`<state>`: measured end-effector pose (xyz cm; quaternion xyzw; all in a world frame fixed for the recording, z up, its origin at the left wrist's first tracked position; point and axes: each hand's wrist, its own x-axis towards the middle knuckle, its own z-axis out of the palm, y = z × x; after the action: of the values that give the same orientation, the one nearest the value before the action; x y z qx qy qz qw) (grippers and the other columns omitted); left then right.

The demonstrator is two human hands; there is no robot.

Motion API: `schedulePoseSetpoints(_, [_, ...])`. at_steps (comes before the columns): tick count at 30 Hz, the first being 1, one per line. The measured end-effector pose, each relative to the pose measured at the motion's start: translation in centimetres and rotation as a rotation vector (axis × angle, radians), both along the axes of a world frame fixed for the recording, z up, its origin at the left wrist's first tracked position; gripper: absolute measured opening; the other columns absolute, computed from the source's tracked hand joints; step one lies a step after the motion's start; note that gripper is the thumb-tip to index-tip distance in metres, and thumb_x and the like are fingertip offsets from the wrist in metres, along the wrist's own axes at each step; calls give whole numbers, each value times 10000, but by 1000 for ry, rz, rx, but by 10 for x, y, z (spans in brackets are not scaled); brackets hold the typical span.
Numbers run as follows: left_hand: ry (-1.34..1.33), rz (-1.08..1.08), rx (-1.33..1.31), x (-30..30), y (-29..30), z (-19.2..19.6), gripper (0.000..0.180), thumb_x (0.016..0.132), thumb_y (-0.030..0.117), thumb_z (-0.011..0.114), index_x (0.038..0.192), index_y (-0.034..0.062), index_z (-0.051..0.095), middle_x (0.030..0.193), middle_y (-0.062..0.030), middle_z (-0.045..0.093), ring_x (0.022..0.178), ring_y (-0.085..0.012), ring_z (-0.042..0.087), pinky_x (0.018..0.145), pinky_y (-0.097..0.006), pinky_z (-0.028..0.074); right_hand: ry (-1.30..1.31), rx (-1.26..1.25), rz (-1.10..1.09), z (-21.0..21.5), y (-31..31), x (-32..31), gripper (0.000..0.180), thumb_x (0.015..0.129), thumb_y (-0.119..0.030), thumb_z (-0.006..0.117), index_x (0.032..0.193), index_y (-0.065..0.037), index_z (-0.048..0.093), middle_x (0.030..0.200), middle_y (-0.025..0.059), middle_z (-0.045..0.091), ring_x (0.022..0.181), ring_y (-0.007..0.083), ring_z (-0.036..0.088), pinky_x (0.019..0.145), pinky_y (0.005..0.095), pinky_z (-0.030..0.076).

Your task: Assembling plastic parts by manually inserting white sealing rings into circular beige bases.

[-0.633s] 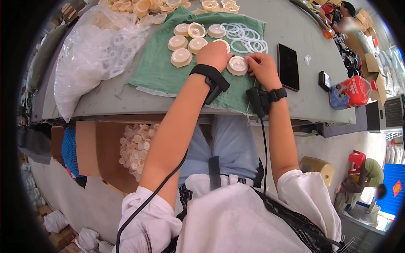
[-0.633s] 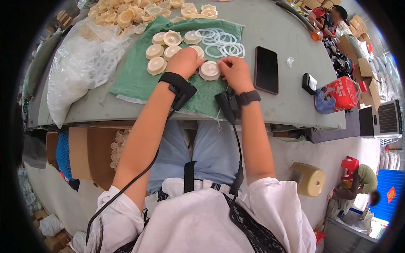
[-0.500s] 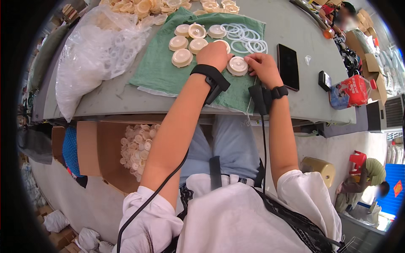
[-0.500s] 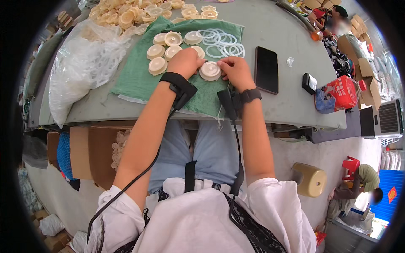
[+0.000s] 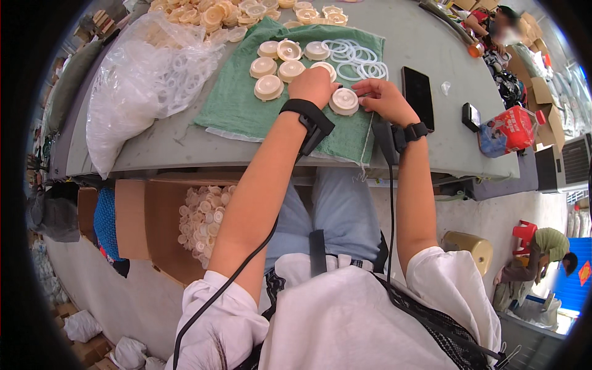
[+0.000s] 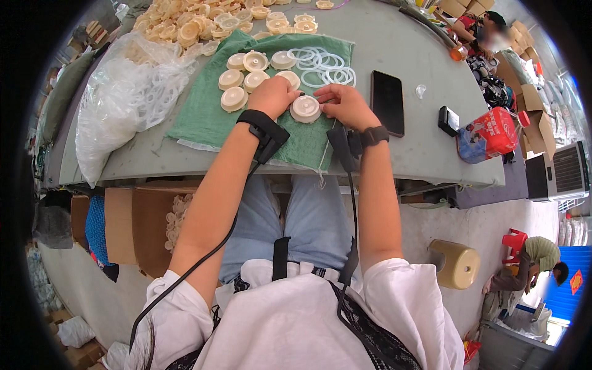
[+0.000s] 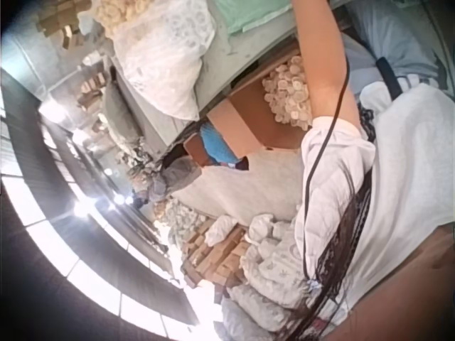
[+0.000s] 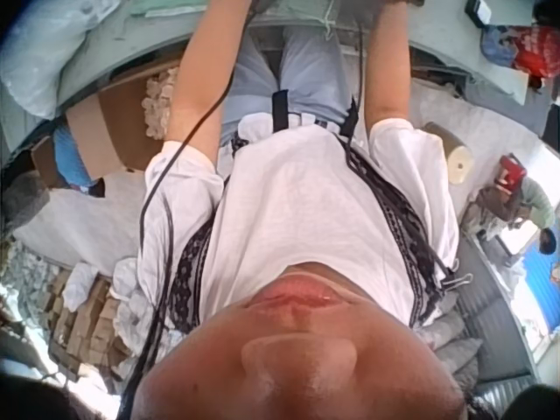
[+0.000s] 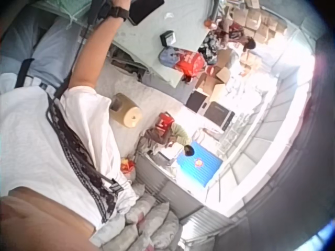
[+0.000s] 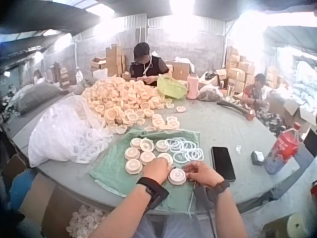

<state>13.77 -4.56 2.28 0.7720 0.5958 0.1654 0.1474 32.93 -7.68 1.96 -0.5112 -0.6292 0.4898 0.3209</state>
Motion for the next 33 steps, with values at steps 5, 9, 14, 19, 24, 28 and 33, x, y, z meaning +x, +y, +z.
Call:
schedulePoseSetpoints(5, [-22,0,9,-1,1,-6,320,763,348,686,863,44,673,893,-153,667,850,-309,647,696,-412,519,-155,76,96,0,1,0,410,759,2,569,1167,-33,569,996,29,620,756,63,541,695,215,464])
schedulePoseSetpoints(9, [-121,-77,-57,-10,7,-4,307,767,321,679,855,27,669,892,-162,666,839,-318,643,702,-405,512,-190,68,148,8,3,5,433,764,-11,594,1194,-54,563,1032,24,610,780,68,532,716,214,460])
schedulePoseSetpoints(14, [-342,-310,-168,-23,-4,1,347,725,317,712,895,17,665,874,-168,665,832,-296,640,722,-376,503,-87,149,256,4,-5,9,498,748,-36,674,1230,-58,549,1106,7,583,901,89,506,764,222,443])
schedulePoseSetpoints(19, [-347,-322,-188,-25,-16,-1,376,686,266,746,960,26,653,875,-166,664,831,-276,640,745,-355,498,-138,121,240,11,-18,-1,528,727,-37,692,1234,-55,547,1099,5,588,941,99,503,768,235,440])
schedulePoseSetpoints(24, [-335,-328,-180,-23,-18,-3,349,695,258,734,950,34,655,882,-157,666,843,-278,639,754,-359,495,-168,128,218,12,-24,-3,539,719,-44,698,1236,-53,547,1088,18,593,957,107,505,772,245,437])
schedulePoseSetpoints(28, [-353,-318,-171,-23,-19,-5,339,706,267,725,953,47,655,891,-149,668,861,-276,637,765,-364,493,-179,181,138,12,-32,-8,499,701,-36,719,1178,-49,571,1089,30,596,966,124,531,791,253,445])
schedulePoseSetpoints(33, [-370,-299,-169,-26,-18,-11,343,713,289,721,958,57,655,905,-137,669,872,-274,636,768,-366,493,-161,310,-49,-4,-47,-15,360,688,-29,736,1020,-29,595,1067,58,601,944,169,568,785,287,467])
